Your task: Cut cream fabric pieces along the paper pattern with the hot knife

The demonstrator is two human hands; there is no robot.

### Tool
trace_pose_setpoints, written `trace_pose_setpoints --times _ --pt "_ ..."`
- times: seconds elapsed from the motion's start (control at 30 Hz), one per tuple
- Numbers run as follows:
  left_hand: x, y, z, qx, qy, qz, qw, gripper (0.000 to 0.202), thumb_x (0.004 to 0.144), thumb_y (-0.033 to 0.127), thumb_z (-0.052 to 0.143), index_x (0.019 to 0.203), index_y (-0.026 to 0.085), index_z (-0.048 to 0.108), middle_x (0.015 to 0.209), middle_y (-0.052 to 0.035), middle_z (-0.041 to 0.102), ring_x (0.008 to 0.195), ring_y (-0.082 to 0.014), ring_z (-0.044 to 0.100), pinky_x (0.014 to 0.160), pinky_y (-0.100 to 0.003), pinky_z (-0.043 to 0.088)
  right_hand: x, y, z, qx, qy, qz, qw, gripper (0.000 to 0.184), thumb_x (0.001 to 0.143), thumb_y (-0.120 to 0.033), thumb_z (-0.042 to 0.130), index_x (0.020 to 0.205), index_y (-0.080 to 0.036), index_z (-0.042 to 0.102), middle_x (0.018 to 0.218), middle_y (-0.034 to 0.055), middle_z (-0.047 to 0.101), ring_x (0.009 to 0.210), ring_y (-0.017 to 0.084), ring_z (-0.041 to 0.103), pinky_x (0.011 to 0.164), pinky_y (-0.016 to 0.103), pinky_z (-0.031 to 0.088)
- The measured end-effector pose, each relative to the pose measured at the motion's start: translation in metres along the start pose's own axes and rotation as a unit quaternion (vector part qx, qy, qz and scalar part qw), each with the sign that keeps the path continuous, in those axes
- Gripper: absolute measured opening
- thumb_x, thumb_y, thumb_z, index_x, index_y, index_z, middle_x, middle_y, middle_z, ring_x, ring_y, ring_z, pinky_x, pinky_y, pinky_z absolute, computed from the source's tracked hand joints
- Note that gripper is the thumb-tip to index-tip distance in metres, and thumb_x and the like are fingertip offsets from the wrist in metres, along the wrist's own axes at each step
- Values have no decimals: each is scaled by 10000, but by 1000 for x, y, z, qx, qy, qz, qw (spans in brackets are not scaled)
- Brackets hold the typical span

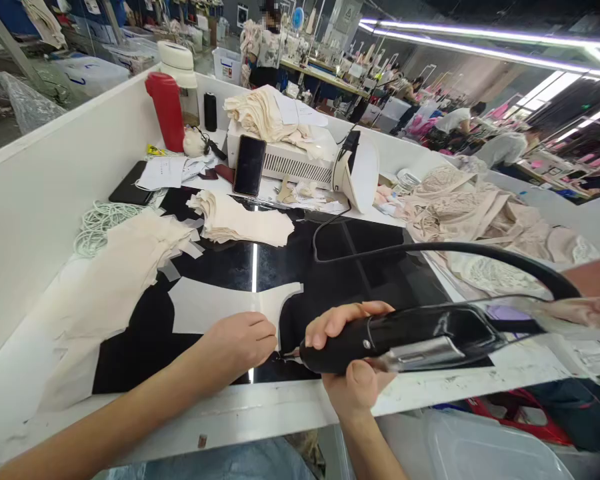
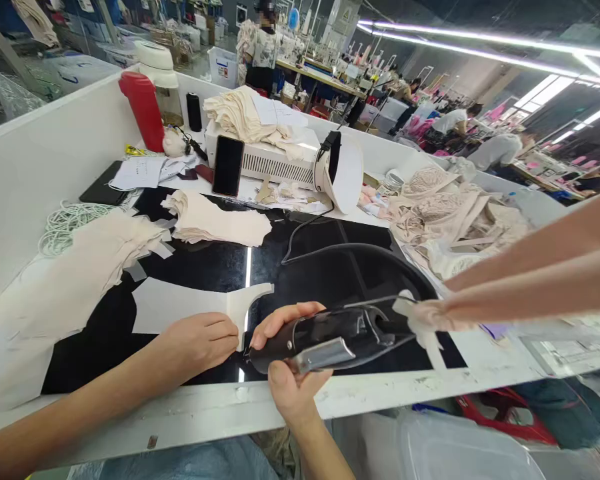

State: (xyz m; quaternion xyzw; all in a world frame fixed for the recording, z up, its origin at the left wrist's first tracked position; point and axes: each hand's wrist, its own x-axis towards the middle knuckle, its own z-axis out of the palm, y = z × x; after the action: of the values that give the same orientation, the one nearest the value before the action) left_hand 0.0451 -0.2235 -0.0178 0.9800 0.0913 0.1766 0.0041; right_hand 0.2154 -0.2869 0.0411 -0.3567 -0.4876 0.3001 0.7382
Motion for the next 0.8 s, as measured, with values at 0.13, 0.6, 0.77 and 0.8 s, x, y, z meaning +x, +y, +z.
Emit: trace_pose_setpoints --times 0.13,0.6,0.77,0.8 --pt "-1 -1 1 -23 8 -21 999 236 1002 24 521 842 157 632 857 -21 661 885 -185 646 865 -320 559 1 -3 -6 16 13 -1 1000 456 871 -423 797 1235 -296 554 845 -34 606 626 133 594 565 284 550" --pt "4 -2 -6 -51 25 -51 997 150 903 174 774 854 153 634 882 -27 683 840 -213 653 779 -345 558 1 2 5 42 53 -8 998 444 867 -414 798 1226 -288 570 840 -38 623 623 129 617 560 279 554" --pt "3 -4 -3 -52 38 -44 997 163 977 53 571 868 154 637 870 -30 683 823 -199 648 779 -337 546 1 9 9 41 52 -22 998 438 880 -424 780 1238 -289 567 846 -30 619 616 130 609 558 283 552" --pt "3 -5 -3 -55 39 -46 997 177 986 45 547 881 154 638 875 -28 684 829 -194 651 780 -330 546 2 9 10 38 55 -24 997 436 880 -428 777 1235 -292 564 841 -30 616 611 131 606 552 285 550"
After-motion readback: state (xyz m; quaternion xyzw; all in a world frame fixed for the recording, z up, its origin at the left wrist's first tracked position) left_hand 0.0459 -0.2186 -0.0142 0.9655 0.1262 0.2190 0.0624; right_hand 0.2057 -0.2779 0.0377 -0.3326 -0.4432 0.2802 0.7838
